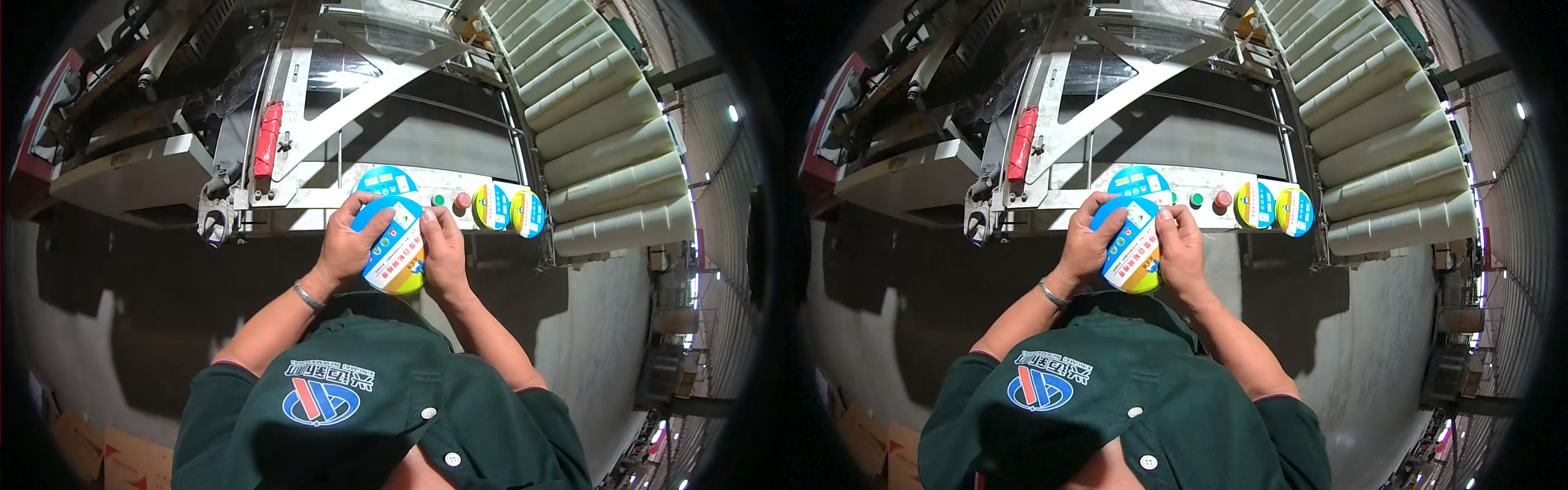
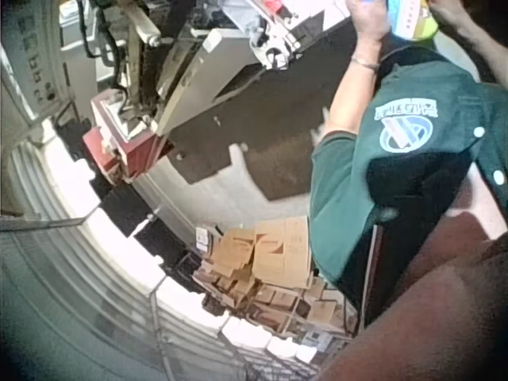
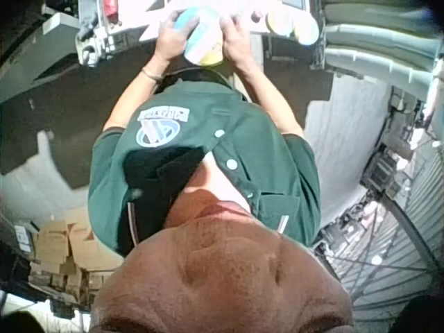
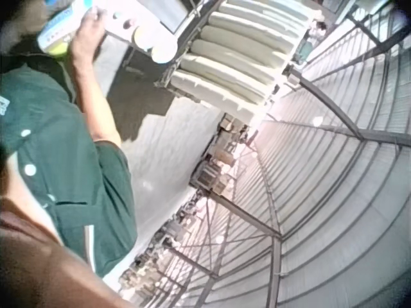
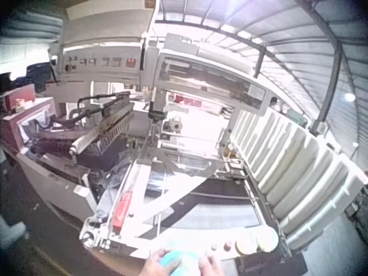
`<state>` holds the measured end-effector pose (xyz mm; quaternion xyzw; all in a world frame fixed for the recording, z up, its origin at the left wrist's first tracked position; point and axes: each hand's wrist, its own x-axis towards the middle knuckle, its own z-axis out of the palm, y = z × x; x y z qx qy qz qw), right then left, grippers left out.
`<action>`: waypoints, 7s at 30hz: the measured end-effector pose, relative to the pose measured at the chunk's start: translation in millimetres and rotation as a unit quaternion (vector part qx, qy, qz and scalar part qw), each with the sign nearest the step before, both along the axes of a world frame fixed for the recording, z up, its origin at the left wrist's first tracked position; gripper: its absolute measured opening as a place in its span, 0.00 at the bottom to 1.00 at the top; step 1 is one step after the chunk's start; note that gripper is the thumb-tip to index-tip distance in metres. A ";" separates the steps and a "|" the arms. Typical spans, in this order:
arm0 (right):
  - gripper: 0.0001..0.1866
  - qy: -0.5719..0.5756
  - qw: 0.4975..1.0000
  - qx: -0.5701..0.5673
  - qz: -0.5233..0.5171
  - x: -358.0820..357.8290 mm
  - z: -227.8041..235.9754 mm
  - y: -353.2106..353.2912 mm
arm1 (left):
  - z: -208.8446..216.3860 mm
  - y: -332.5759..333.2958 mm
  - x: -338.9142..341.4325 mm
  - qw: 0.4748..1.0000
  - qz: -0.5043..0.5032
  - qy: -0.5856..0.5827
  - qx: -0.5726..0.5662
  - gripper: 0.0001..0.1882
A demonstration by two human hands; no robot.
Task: The recorder is inspecting and stacking circular product labels or lids in a manufacturing environment.
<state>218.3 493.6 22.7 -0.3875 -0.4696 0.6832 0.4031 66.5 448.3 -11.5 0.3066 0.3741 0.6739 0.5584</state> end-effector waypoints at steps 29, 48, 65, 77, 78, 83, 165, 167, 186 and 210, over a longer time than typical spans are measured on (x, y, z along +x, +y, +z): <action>0.11 0.131 0.986 -0.097 -0.039 -4.3 50.2 -23.9 | 92.4 -16.8 -2.2 0.989 -0.045 0.043 0.135 0.19; 0.14 -0.079 0.979 0.183 0.036 7.0 72.3 10.2 | 72.8 3.6 -14.9 0.988 -0.050 0.080 0.118 0.12; 0.18 0.289 0.926 -0.239 0.036 3.0 -12.8 64.2 | 11.5 81.6 13.6 0.997 -0.028 -0.051 0.048 0.09; 0.15 -0.057 0.996 0.040 -0.054 22.6 19.0 63.1 | 19.8 67.9 9.8 0.998 -0.042 -0.037 0.009 0.11; 0.14 0.035 0.995 -0.091 -0.029 22.0 17.9 59.4 | 18.4 65.7 14.8 0.997 -0.039 -0.059 0.009 0.11; 0.15 0.096 0.975 -0.183 -0.079 23.1 -4.2 51.0 | 3.9 69.1 31.0 1.000 -0.013 -0.003 0.007 0.15; 0.21 -0.136 0.981 0.077 -0.113 126.2 -14.0 106.6 | 15.2 122.1 99.5 0.992 -0.102 0.044 -0.059 0.13; 0.21 -0.024 0.996 0.039 -0.078 126.3 0.9 110.9 | 23.0 119.0 112.8 0.997 -0.066 0.002 -0.033 0.13; 0.20 0.169 0.961 -0.184 -0.118 190.0 -18.9 116.6 | 33.4 131.3 185.5 0.988 -0.054 0.126 -0.071 0.13; 0.19 0.298 0.931 -0.189 0.090 281.8 3.3 161.4 | 97.6 143.8 303.4 0.989 0.081 0.126 -0.010 0.13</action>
